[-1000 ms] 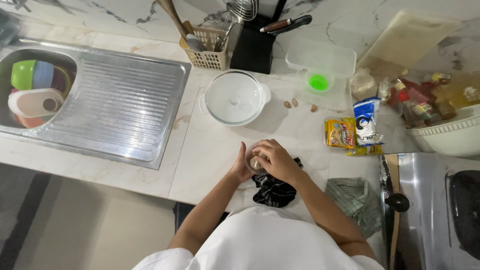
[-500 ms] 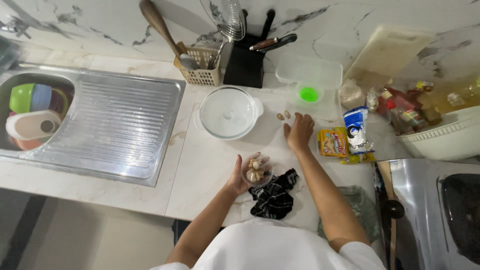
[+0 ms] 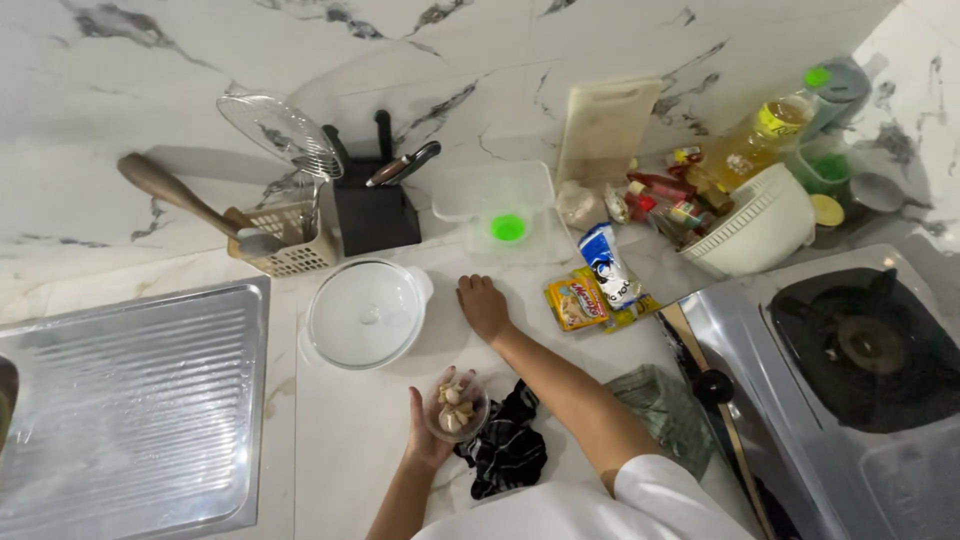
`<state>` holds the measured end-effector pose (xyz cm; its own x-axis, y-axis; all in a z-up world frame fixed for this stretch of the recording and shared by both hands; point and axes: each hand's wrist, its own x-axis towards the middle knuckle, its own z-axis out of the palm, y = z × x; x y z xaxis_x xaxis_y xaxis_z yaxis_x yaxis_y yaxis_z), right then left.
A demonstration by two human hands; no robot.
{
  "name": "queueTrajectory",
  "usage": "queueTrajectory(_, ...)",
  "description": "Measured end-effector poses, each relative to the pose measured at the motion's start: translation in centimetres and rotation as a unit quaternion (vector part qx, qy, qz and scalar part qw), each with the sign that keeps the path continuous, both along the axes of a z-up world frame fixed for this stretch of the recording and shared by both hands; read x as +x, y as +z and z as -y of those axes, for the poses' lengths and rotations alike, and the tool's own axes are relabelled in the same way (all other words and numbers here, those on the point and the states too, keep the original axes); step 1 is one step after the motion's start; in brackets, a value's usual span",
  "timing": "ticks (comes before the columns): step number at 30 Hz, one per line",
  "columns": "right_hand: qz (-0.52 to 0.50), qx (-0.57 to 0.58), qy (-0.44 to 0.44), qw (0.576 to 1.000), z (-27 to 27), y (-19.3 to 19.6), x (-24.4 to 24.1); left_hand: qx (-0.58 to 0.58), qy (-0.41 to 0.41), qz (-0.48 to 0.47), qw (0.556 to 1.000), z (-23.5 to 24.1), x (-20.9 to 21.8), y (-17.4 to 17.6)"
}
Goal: The person cleans a kitchen counter with a cloth, then places a white bowl and a glass lid on the surface. They gather garlic cloves into a small glass bowl and arrange various packaged food items, including noodles and seasoning packets, on the counter.
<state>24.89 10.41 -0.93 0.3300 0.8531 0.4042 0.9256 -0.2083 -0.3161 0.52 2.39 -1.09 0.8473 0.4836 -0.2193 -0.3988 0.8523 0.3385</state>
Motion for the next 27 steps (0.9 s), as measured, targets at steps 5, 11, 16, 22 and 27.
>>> queueTrajectory(5,0.034,0.031,0.033,0.998,1.0,-1.1,0.2,-0.005,0.011,-0.012,1.000,0.0,0.3,-0.2)
queueTrajectory(11,0.003,0.060,0.081,0.995,2.7,0.0,0.4,0.020,0.016,0.000,1.000,0.0,0.1,-0.7)
queueTrajectory(16,-0.234,0.025,0.093,0.968,7.3,11.2,-4.7,0.013,0.030,-0.021,0.999,0.0,-0.2,-0.7)
queueTrajectory(22,-0.256,0.069,0.297,0.917,11.7,14.7,-11.5,-0.041,0.035,-0.011,0.999,-0.4,-0.9,-4.5)
queueTrajectory(27,-0.113,0.034,0.325,0.938,12.3,12.2,-13.6,0.021,0.055,0.048,0.997,0.0,-1.3,-4.7)
